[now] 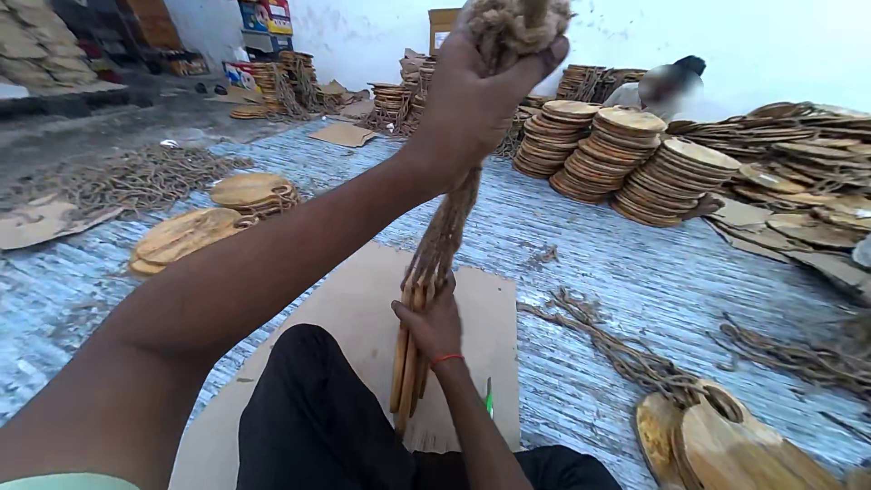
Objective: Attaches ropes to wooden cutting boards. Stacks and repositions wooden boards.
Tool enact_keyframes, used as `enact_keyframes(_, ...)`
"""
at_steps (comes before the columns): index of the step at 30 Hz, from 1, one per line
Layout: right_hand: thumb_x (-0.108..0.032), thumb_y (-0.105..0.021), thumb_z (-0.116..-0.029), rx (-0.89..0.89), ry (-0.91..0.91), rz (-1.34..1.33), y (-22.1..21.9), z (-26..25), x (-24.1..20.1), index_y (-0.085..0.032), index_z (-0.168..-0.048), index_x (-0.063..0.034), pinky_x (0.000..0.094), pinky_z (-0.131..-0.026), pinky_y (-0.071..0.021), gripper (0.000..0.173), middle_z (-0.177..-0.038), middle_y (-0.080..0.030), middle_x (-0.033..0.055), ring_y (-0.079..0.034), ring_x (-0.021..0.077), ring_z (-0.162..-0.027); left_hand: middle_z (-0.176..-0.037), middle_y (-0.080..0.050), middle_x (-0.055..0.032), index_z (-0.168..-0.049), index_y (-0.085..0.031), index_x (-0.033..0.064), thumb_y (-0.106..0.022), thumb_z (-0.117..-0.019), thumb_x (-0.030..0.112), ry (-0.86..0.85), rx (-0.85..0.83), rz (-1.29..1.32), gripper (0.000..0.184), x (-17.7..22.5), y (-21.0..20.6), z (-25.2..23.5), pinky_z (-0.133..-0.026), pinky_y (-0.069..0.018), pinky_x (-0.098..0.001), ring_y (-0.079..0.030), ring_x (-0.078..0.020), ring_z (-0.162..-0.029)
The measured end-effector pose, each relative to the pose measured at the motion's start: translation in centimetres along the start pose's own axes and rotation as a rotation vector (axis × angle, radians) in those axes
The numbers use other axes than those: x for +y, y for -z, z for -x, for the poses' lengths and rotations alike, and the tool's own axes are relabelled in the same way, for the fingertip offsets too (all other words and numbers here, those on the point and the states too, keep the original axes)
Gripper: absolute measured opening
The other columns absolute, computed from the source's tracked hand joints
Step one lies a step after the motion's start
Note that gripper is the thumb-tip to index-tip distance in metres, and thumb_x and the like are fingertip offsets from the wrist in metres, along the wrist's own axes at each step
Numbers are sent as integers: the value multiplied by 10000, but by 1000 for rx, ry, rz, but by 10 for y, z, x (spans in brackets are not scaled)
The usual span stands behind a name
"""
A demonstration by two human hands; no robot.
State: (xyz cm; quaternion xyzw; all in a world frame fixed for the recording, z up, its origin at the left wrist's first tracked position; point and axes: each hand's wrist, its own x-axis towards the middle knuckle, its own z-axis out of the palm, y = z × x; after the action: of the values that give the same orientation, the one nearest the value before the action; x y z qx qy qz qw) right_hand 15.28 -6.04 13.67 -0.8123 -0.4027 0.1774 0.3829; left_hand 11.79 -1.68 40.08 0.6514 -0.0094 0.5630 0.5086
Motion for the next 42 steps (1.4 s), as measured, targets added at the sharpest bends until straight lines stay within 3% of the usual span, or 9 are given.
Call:
enact_keyframes(2, -720, -866, -607, 45, 87, 274, 23, 7, -1, -398, -1562, -49, 634, -972, -458, 1257, -1404, -522, 275, -541, 466, -1235, -866, -598, -60, -1141, -527, 16, -669, -961, -13, -3, -17, -12, 231, -1, -1, -1, -417, -406, -183, -452, -57, -504)
enact_keyframes(5, -580, -904, -647, 158, 352, 28, 37, 3, 3, -515, -1456, -13, 623, -1005, -451, 1062, -1509, -417, 265, -480, 443, -1309, -795, -569, -62, -1039, -541, 11, -644, -975, -21, 18, -12, 28, 125, -4, -7, -2, -409, -372, -181, -409, -60, -481)
enact_keyframes(9, -258, -730, -963, -79, 524, -606, 46, -11, -6, -624, -1322, -112, 245, -545, -566, 402, -968, -759, 10, -681, 72, -667, -782, -567, -72, -1017, -565, -34, -641, -967, -48, 51, -77, 56, 93, -10, -33, -3, -448, -414, -182, -452, -57, -519)
enact_keyframes(14, -246, -517, -1082, -44, 329, -1035, 69, -29, -45, -631, -940, -149, 186, -496, -507, 206, -551, -474, -120, -479, 1, -453, -1255, -618, -229, -1406, -437, -71, -704, -970, 81, 196, -200, -237, 534, -54, -22, -24, -951, -534, -345, -634, -220, -1110)
enact_keyframes(19, -329, -567, -1065, 182, 46, -1066, 96, -38, -73, -563, -845, -164, 184, -432, -438, 275, -536, -394, -98, -400, 21, -410, -1584, -345, -317, -1624, -186, 3, -615, -951, 619, 570, 86, -632, 1008, -132, 55, 74, -1151, -356, -649, -389, -453, -1451)
enact_keyframes(24, -439, -584, -1040, 159, 101, -954, 91, -20, -67, -574, -971, -211, 178, -458, -439, 238, -610, -419, -105, -416, 12, -454, -1256, -649, -163, -1420, -487, 16, -765, -874, 466, 764, 204, -490, 760, -149, 52, 261, -989, -549, -467, -650, -274, -1146)
enact_keyframes(28, -320, -586, -1058, 171, 171, -991, 67, 1, -87, -599, -970, -165, 175, -455, -463, 178, -594, -469, -101, -457, 9, -449, -1138, -701, -176, -1377, -534, -22, -832, -822, 401, 724, 249, -393, 759, -152, 50, 265, -948, -569, -447, -696, -257, -1040)
enact_keyframes(35, -219, -555, -1072, 202, 249, -997, 50, 22, -96, -580, -995, -137, 165, -445, -459, 115, -599, -478, -85, -467, 18, -449, -1220, -646, -227, -1492, -343, -24, -900, -718, 234, 861, 255, -185, 988, -126, 51, 252, -966, -548, -468, -667, -292, -1095)
enact_keyframes(42, -365, -539, -1073, 30, 217, -1010, 55, 18, -96, -580, -1010, -183, 178, -483, -485, 197, -618, -458, -95, -467, 18, -468, -1351, -595, -179, -1598, -207, 62, -978, -581, 430, 752, 408, -339, 1328, -120, 42, 302, -961, -577, -385, -650, -211, -1152)
